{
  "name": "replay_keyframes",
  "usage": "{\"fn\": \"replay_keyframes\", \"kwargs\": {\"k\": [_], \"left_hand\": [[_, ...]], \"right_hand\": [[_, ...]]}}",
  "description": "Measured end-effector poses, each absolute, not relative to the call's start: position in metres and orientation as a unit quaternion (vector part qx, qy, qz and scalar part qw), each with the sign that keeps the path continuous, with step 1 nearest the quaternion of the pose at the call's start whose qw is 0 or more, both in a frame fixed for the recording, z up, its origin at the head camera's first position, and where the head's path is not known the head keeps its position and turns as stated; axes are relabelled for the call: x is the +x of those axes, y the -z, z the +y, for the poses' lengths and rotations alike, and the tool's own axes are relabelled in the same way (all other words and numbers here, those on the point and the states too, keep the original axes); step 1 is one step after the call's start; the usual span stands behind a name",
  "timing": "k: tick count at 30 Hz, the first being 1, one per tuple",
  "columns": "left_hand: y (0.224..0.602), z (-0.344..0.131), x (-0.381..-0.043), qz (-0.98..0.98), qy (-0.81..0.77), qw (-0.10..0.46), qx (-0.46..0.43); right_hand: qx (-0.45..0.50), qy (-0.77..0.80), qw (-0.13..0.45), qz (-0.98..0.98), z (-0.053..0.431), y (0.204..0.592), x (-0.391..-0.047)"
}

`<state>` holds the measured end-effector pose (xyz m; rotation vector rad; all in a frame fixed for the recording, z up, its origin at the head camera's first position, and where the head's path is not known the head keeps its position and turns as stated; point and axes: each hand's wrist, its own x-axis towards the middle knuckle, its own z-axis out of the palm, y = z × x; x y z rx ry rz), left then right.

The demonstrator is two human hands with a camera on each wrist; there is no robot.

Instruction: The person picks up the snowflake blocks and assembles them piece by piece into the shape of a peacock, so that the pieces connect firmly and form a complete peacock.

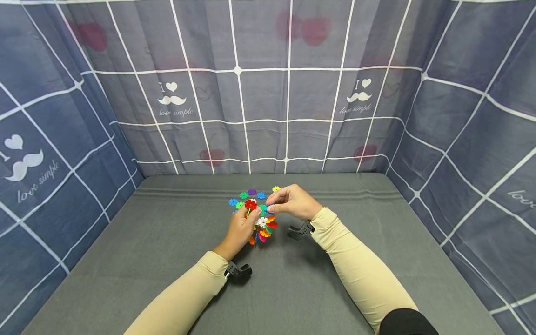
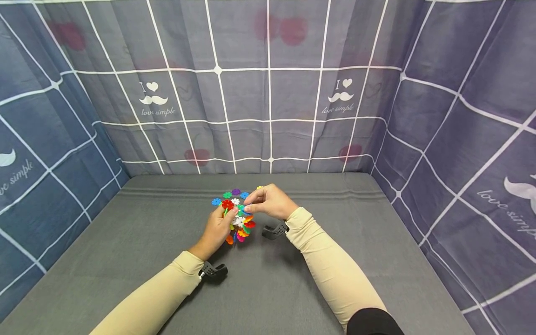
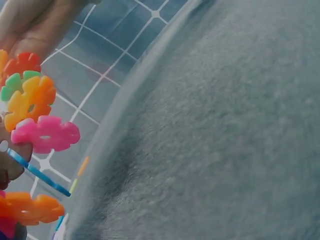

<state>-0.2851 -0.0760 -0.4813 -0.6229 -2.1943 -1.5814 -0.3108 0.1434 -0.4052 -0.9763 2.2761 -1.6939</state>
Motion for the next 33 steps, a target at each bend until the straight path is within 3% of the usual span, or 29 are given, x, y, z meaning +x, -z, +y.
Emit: {"fn": "replay_keyframes", "kwargs": {"k": [9, 18, 21, 27, 33], "left_hand": [[0.484, -0.073, -0.287, -0.75, 0.62, 0.146, -0.178], [0.475, -0.076, -0.289, -0.709, 0.684, 0.123, -0.119], [0.471, -0.074, -0.286, -0.705, 0.689, 0.12, -0.119], [0.482, -0.072, -0.29, -0.701, 0.692, 0.121, -0.127], [0.486, -0.071, -0.292, -0.7, 0.69, 0.125, -0.134]], "right_hand": [[-0.29, 0.551, 0.009, 0.783, 0.151, 0.414, -0.322], [-0.203, 0.432, -0.077, 0.875, 0.187, 0.459, -0.357], [-0.216, 0.357, -0.076, 0.906, 0.198, 0.474, -0.369], [-0.228, 0.254, -0.013, 0.94, 0.199, 0.487, -0.381], [-0.258, 0.291, -0.062, 0.919, 0.193, 0.484, -0.374]]}}
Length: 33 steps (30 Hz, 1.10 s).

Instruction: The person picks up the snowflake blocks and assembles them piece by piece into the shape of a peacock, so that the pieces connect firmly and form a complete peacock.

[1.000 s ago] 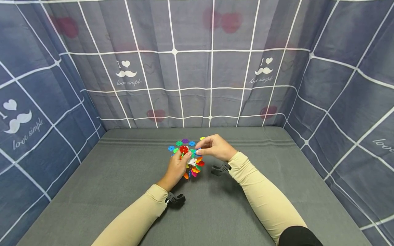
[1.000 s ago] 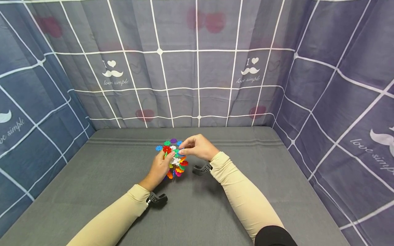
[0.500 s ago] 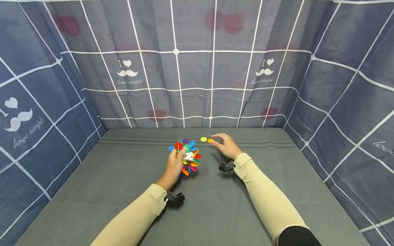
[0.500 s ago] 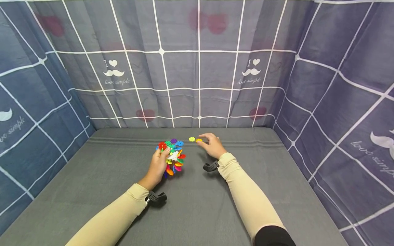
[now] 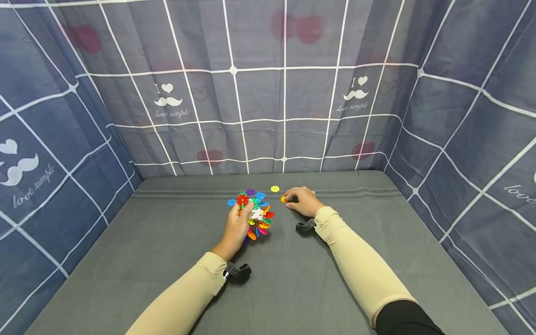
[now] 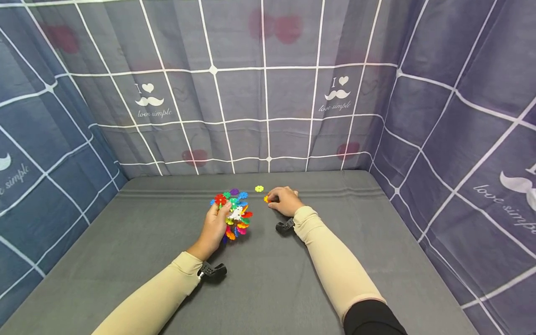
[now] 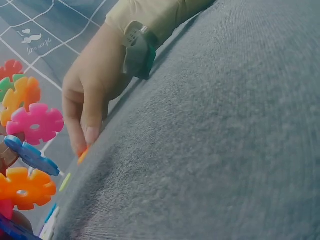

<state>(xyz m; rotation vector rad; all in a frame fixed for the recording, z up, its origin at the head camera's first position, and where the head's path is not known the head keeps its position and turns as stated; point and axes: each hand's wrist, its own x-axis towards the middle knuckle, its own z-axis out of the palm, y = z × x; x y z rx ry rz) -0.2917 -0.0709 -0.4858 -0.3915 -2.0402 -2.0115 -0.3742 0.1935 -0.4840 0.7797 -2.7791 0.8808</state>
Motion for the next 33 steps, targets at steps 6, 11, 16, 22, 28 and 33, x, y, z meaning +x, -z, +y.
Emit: {"fn": "replay_keyframes", "kwargs": {"k": [6, 11, 16, 22, 28, 33], "left_hand": [[0.462, -0.07, -0.272, -0.699, 0.692, 0.119, -0.136], [0.456, -0.07, -0.268, -0.709, 0.681, 0.117, -0.142], [0.475, -0.071, -0.285, -0.729, 0.656, 0.137, -0.14], [0.487, -0.073, -0.29, -0.752, 0.617, 0.165, -0.161], [0.489, -0.075, -0.29, -0.754, 0.602, 0.181, -0.193], [0.488, -0.076, -0.291, -0.758, 0.586, 0.193, -0.209]], "right_hand": [[0.273, -0.373, 0.038, -0.886, 0.184, 0.481, -0.364], [0.284, -0.423, 0.019, -0.86, 0.176, 0.472, -0.359], [0.298, -0.478, 0.016, -0.826, 0.173, 0.459, -0.359], [0.337, -0.529, 0.019, -0.779, 0.17, 0.437, -0.348], [0.37, -0.579, -0.003, -0.727, 0.164, 0.411, -0.33], [0.391, -0.574, -0.005, -0.719, 0.16, 0.394, -0.32]]}}
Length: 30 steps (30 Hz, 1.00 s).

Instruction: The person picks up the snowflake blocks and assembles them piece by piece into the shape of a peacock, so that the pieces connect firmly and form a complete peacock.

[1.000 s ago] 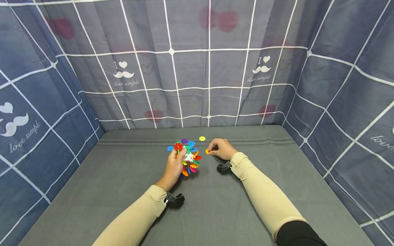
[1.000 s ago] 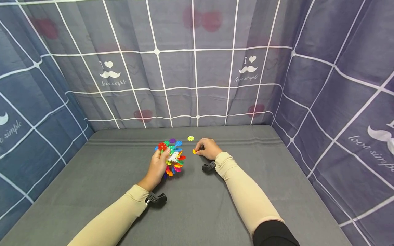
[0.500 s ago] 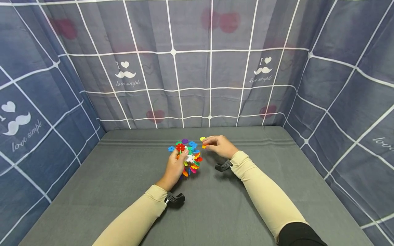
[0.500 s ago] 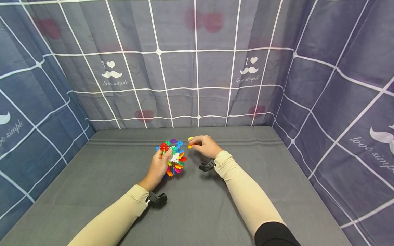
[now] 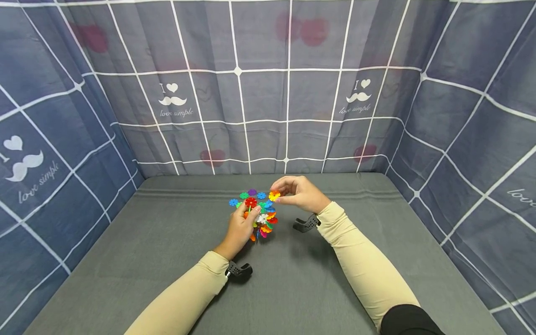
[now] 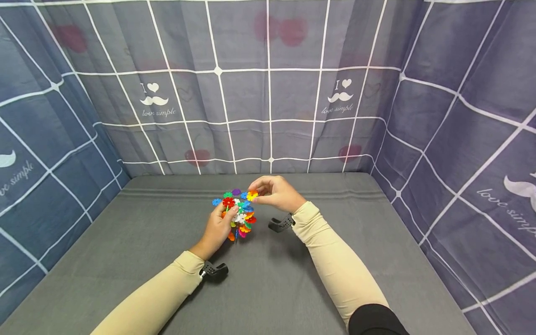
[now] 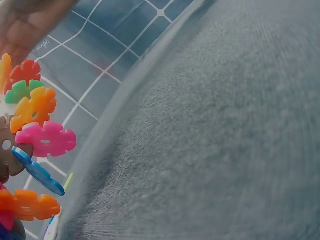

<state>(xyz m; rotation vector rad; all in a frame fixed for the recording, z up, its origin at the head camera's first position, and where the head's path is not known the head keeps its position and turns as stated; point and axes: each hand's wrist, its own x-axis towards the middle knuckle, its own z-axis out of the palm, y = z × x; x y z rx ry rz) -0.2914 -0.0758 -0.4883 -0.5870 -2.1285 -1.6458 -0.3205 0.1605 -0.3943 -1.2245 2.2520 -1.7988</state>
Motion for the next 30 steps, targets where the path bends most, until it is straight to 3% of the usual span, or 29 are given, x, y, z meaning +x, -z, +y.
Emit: {"fn": "replay_keyframes", "kwargs": {"k": [18, 30], "left_hand": [[0.486, -0.074, -0.29, -0.781, 0.519, 0.23, -0.259], [0.49, -0.075, -0.291, -0.79, 0.463, 0.285, -0.282]], "right_hand": [[-0.397, 0.492, -0.017, 0.775, 0.149, 0.39, -0.309], [-0.421, 0.418, -0.04, 0.804, 0.143, 0.382, -0.302]]}}
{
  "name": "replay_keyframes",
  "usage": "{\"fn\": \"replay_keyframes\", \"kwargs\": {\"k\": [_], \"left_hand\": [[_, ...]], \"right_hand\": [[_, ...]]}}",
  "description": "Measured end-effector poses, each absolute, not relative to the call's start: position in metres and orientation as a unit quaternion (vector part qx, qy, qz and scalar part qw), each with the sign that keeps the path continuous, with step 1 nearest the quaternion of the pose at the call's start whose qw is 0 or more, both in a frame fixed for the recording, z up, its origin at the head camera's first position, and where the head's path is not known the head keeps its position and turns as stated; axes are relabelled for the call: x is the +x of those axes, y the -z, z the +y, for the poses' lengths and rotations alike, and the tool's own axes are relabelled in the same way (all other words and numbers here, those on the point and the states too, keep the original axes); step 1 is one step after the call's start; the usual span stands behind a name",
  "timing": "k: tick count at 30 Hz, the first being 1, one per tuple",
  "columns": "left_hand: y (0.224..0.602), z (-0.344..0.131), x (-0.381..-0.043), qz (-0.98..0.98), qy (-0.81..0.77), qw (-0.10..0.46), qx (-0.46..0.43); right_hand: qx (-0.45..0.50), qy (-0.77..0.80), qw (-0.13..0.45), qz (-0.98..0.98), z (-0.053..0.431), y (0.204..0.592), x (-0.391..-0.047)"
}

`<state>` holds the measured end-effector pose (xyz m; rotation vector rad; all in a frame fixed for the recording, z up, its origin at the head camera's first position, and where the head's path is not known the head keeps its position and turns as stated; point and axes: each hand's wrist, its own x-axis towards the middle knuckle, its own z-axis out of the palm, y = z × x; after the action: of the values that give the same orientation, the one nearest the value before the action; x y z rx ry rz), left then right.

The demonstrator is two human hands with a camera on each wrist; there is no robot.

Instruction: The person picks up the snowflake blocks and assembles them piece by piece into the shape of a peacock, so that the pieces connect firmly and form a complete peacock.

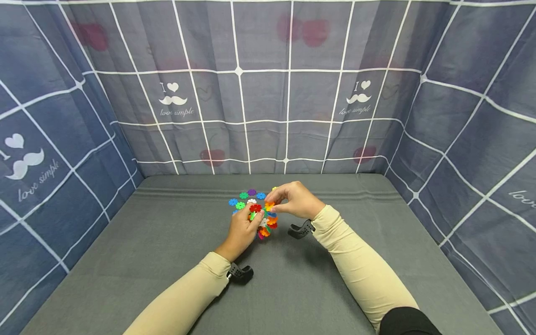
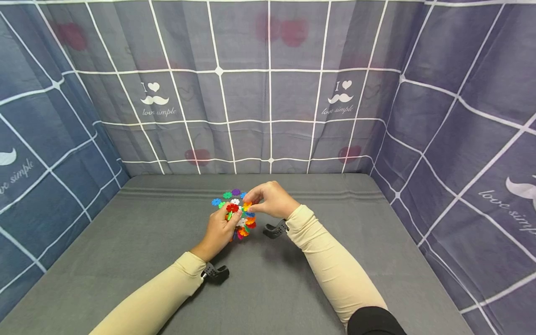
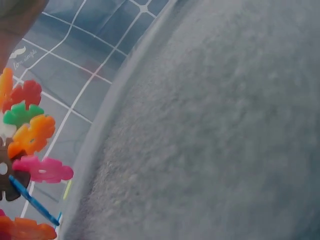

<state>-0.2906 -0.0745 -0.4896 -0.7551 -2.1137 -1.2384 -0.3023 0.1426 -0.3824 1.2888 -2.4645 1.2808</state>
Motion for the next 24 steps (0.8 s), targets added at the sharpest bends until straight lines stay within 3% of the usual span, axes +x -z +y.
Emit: {"fn": "replay_keyframes", "kwargs": {"k": [10, 24], "left_hand": [[0.4873, -0.0717, -0.2863, -0.789, 0.439, 0.306, -0.302], [0.4877, -0.0703, -0.2845, -0.777, 0.445, 0.33, -0.299]], "right_hand": [[0.446, -0.346, 0.076, -0.822, 0.1422, 0.3772, -0.2953], [0.38, -0.444, -0.025, -0.811, 0.1446, 0.3796, -0.3007]]}}
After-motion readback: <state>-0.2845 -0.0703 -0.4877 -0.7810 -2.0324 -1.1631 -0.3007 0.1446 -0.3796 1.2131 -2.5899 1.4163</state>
